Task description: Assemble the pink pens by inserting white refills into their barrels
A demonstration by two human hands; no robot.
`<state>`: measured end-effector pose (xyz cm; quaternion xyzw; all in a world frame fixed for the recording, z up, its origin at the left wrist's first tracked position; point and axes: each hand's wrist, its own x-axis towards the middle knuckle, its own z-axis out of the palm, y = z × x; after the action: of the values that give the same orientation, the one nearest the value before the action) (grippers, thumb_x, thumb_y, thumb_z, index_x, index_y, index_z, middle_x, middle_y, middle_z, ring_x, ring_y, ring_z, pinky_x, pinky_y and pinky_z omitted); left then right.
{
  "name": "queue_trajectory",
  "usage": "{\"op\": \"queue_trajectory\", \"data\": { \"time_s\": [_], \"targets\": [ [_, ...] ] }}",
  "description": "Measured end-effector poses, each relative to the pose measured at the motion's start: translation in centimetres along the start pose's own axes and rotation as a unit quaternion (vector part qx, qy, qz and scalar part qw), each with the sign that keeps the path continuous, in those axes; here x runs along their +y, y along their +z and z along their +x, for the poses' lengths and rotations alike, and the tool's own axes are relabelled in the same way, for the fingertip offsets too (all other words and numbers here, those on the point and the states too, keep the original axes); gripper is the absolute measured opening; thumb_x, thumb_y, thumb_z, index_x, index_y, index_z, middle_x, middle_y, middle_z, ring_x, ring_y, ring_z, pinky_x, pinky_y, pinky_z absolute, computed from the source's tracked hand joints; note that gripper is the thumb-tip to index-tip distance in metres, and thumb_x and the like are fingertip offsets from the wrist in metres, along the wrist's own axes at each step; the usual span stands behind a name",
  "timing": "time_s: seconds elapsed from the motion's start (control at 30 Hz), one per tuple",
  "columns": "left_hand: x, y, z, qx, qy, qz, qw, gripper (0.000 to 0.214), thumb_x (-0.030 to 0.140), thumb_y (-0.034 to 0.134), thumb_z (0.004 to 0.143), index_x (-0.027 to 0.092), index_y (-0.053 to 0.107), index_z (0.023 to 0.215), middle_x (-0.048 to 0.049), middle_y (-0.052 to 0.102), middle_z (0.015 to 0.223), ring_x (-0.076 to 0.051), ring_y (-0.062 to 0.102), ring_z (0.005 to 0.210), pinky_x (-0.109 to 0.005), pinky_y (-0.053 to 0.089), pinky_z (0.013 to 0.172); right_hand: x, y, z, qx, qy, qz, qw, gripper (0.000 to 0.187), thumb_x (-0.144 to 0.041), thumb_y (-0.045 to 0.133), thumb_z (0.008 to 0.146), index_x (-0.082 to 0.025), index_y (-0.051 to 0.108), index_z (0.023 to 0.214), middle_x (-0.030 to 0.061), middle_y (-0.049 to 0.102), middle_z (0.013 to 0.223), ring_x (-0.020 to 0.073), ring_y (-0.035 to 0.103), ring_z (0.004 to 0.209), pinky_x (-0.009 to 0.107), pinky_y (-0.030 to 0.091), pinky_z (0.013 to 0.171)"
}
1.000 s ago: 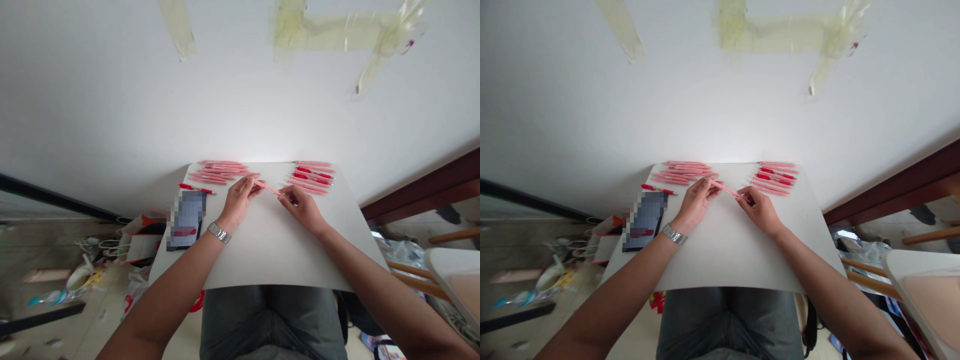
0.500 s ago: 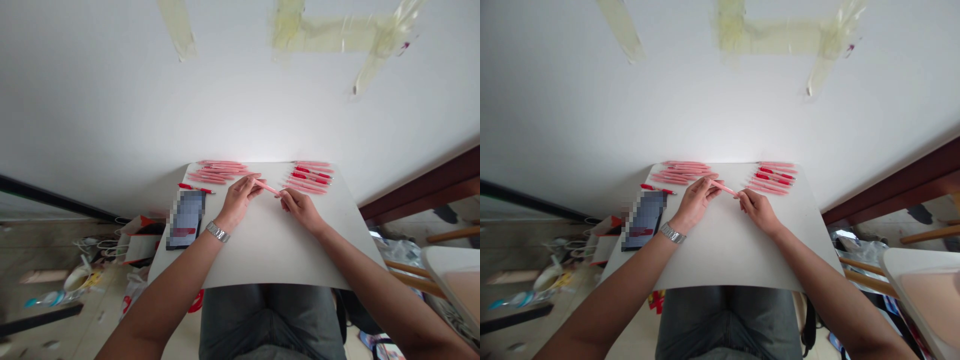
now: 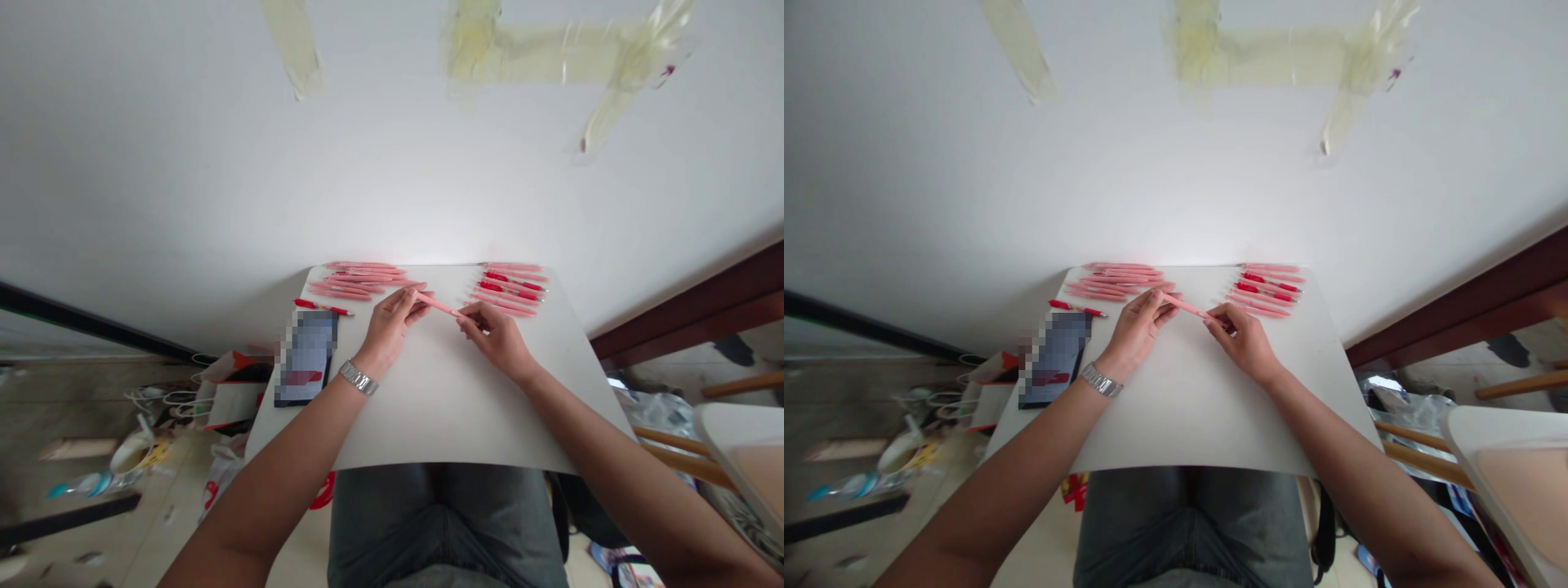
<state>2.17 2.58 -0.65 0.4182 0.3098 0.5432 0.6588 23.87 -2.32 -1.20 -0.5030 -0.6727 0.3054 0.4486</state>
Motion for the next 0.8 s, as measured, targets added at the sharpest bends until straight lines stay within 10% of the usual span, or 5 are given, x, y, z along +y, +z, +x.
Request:
{"op": "queue_trajectory", "data": {
  "time_s": [0.8],
  "targets": [
    [0.56,0.45,-0.19,0.003,0.008,0.007,1.000,0.040,0.052,0.082,0.086,0.019,0.081,0.109,-0.0117,0.079,0.114,-0.029,0.073,0.119,-0.042,0.055,0.106,-0.56,-0.33,-0.13,-0.036,0.031,0.014,0.999,0.042,-0.060,0.055,0.103,-0.021,0.067,0.099,0.0015,0.061,0.074,0.0159,0.054,0.065,0.031,0.045,0.062]
  ]
}}
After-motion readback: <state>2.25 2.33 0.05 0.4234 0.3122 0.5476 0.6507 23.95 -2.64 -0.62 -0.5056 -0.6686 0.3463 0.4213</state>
